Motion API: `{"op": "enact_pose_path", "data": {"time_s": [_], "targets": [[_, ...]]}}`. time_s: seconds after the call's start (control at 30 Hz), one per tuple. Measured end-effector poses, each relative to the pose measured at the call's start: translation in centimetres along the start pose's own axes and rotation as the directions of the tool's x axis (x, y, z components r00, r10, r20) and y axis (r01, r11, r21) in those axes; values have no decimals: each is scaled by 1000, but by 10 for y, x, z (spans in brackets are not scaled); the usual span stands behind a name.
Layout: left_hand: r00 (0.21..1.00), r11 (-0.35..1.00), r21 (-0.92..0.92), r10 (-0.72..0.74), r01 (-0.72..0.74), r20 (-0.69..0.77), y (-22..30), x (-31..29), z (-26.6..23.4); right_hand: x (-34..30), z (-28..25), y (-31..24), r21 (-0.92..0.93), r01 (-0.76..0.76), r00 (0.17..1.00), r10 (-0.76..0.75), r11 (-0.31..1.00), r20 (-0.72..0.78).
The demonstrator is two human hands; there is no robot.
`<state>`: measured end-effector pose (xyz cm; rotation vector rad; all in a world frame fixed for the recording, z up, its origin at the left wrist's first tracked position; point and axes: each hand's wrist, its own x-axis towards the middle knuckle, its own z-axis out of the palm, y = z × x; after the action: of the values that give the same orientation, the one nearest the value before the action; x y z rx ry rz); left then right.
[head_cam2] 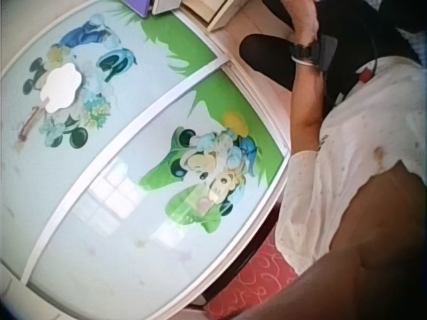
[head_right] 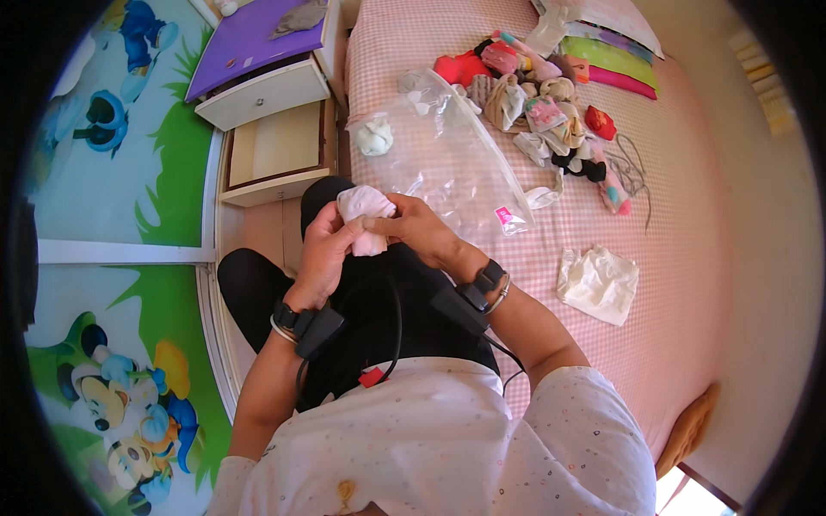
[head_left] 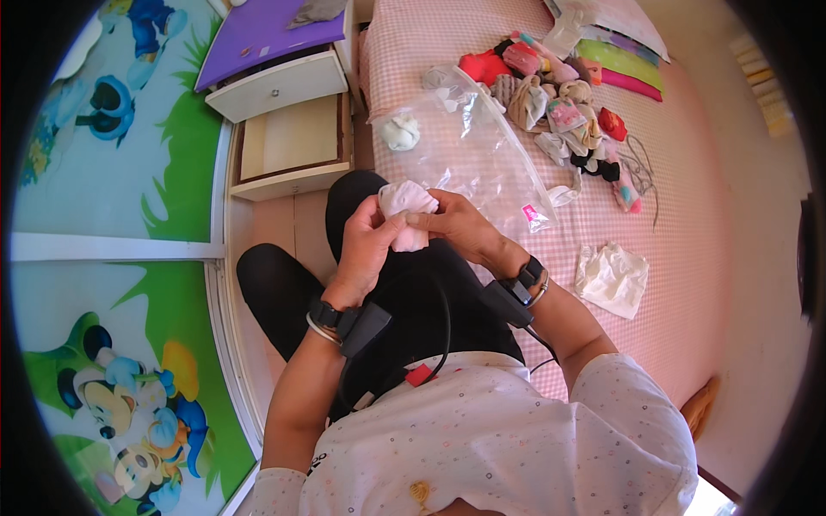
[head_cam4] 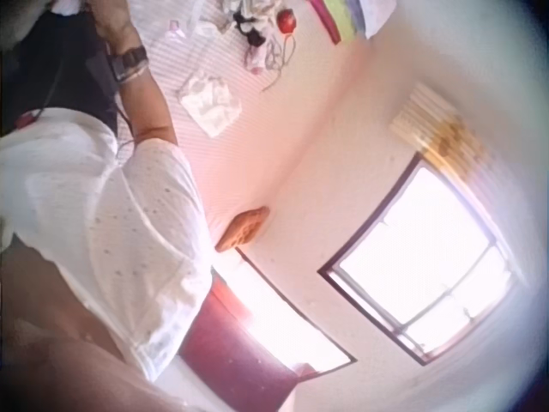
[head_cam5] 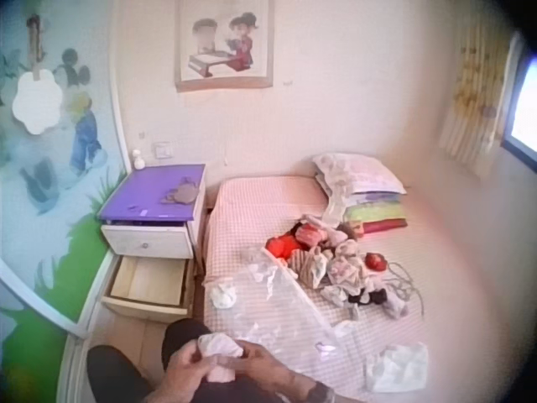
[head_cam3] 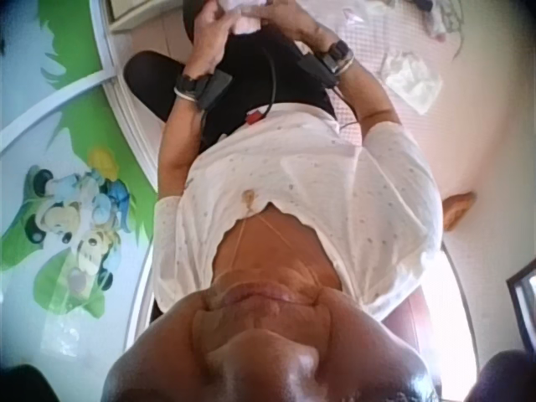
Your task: The person wipes the inside of a drawer with a cloth, places a pile of socks on a bed, and begins folding the socks and placing them into a plastic bag one by one.
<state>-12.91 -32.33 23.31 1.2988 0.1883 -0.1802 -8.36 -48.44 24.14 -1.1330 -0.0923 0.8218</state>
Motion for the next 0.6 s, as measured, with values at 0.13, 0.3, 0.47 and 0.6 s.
{"op": "enact_pose_path", "data": {"time_s": [0.13,0.3,0.47,0.6], "targets": [[983,987,56,-155,150,97,-2,9,15,-13,-50,-9,-205,99,966,-144,974,-216],[978,982,73,-182,175,105,-3,24,20,-17,-136,-67,-238,133,903,-216,962,-370],[965,974,76,-222,214,137,-7,44,31,-17,-185,-45,-486,-183,907,-44,855,-419],[955,965,92,-256,245,147,-11,59,41,-15,-200,-35,-516,-237,888,-32,823,-459]]}}
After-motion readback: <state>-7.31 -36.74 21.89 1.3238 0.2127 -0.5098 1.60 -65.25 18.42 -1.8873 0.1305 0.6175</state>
